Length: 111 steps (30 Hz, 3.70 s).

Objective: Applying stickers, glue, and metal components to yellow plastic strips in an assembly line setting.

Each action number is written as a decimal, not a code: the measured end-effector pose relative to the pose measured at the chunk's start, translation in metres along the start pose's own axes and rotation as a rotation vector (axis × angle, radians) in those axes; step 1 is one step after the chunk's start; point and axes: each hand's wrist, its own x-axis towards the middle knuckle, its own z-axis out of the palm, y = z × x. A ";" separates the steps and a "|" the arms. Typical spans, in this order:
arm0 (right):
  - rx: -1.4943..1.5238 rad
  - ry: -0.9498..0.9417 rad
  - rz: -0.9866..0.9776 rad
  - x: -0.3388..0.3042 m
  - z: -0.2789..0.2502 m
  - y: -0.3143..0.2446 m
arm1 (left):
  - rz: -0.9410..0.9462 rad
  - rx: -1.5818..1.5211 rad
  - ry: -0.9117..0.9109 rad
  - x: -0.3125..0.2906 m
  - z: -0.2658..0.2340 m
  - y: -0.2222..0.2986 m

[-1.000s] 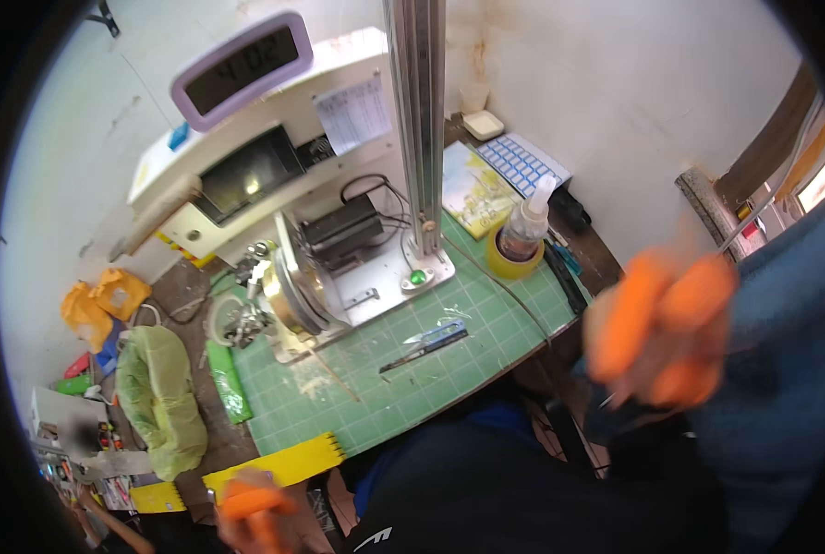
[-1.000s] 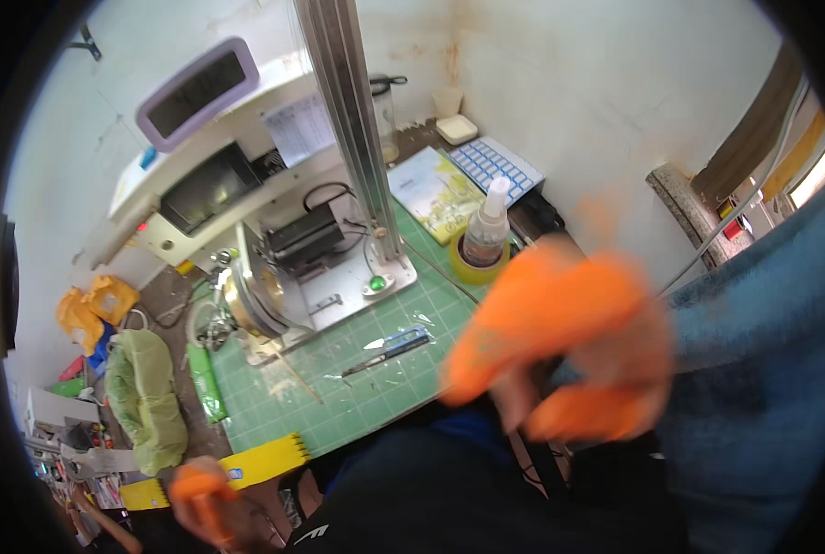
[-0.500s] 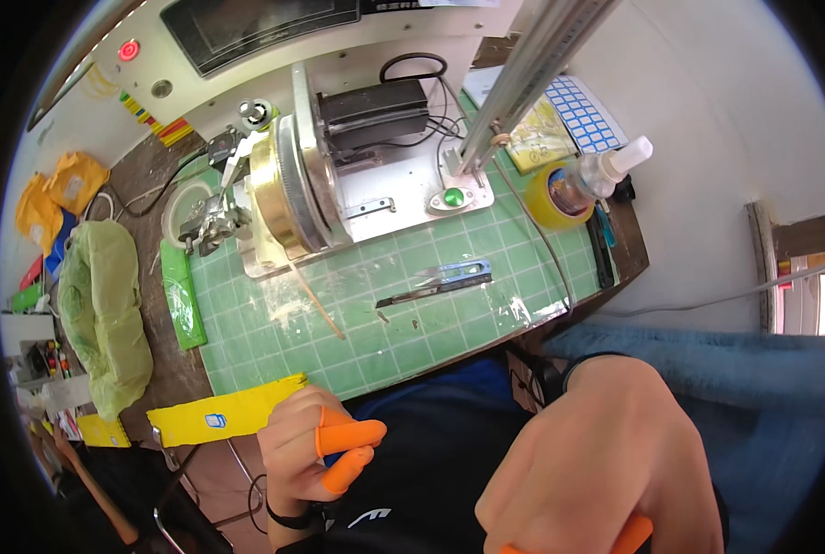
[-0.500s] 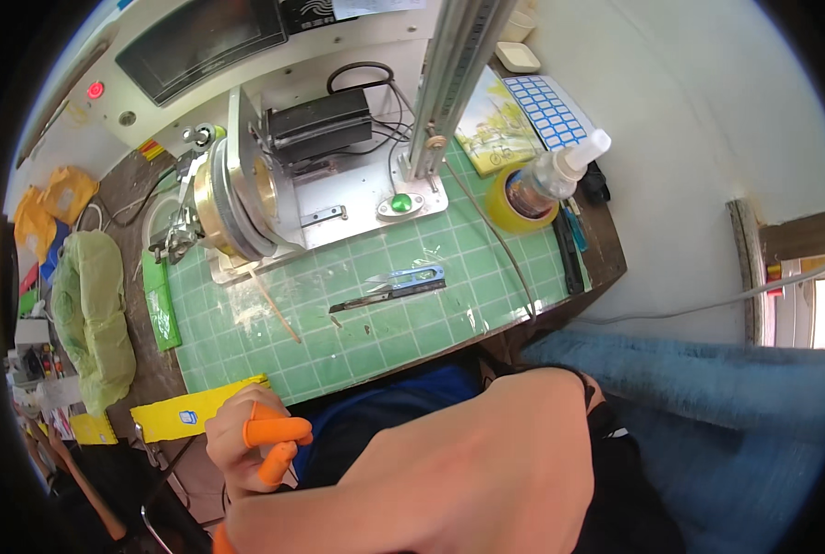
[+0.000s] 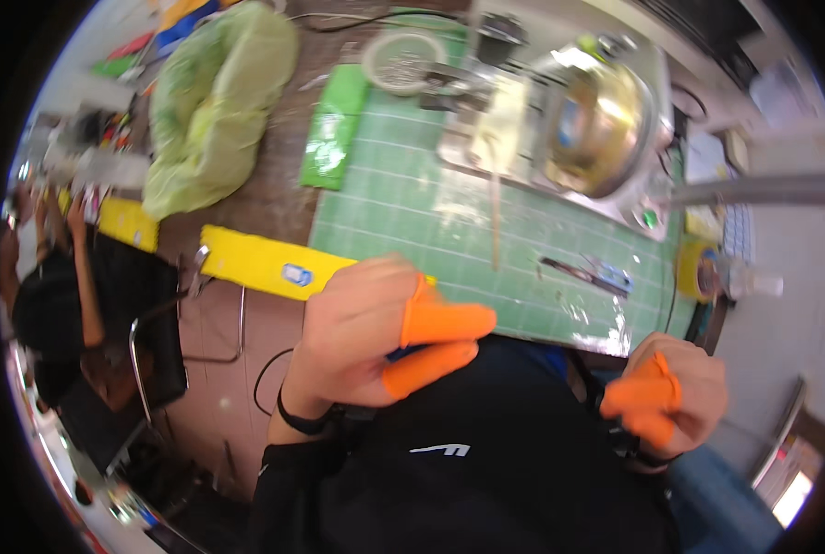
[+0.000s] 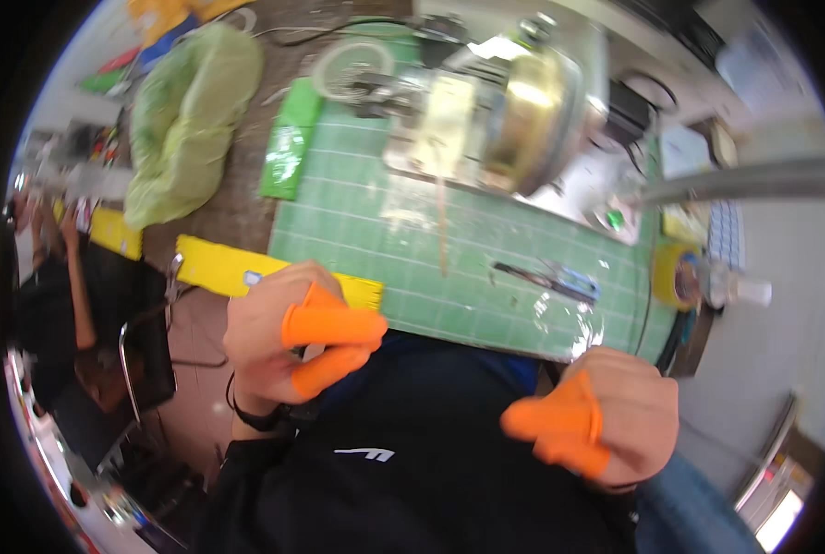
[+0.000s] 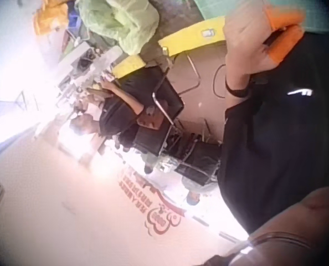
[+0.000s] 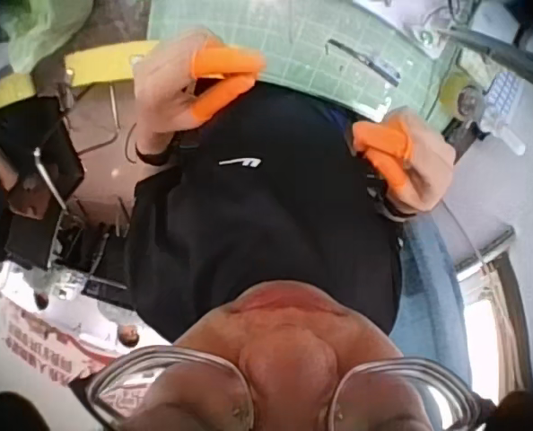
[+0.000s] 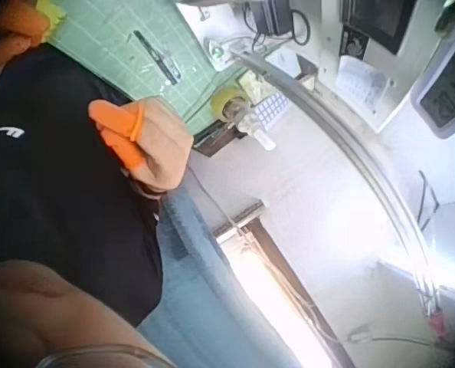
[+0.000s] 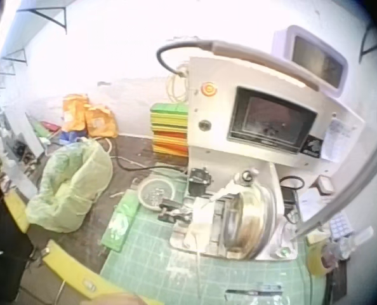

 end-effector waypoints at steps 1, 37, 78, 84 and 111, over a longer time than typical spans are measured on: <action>-0.121 -0.004 0.208 -0.004 -0.002 0.001 | -0.013 0.040 0.034 -0.001 -0.006 0.001; -0.425 -0.274 0.295 0.048 0.091 0.079 | 0.245 -0.614 -0.004 0.009 -0.004 0.038; -0.421 -0.193 0.193 0.039 0.075 0.082 | -0.170 0.890 -0.378 0.152 -0.073 -0.190; -0.461 -0.212 0.118 0.050 0.080 0.089 | -0.174 0.731 -0.415 0.153 -0.067 -0.196; -0.464 -0.167 0.176 0.038 0.064 0.090 | -0.511 0.209 -0.136 0.138 -0.085 -0.179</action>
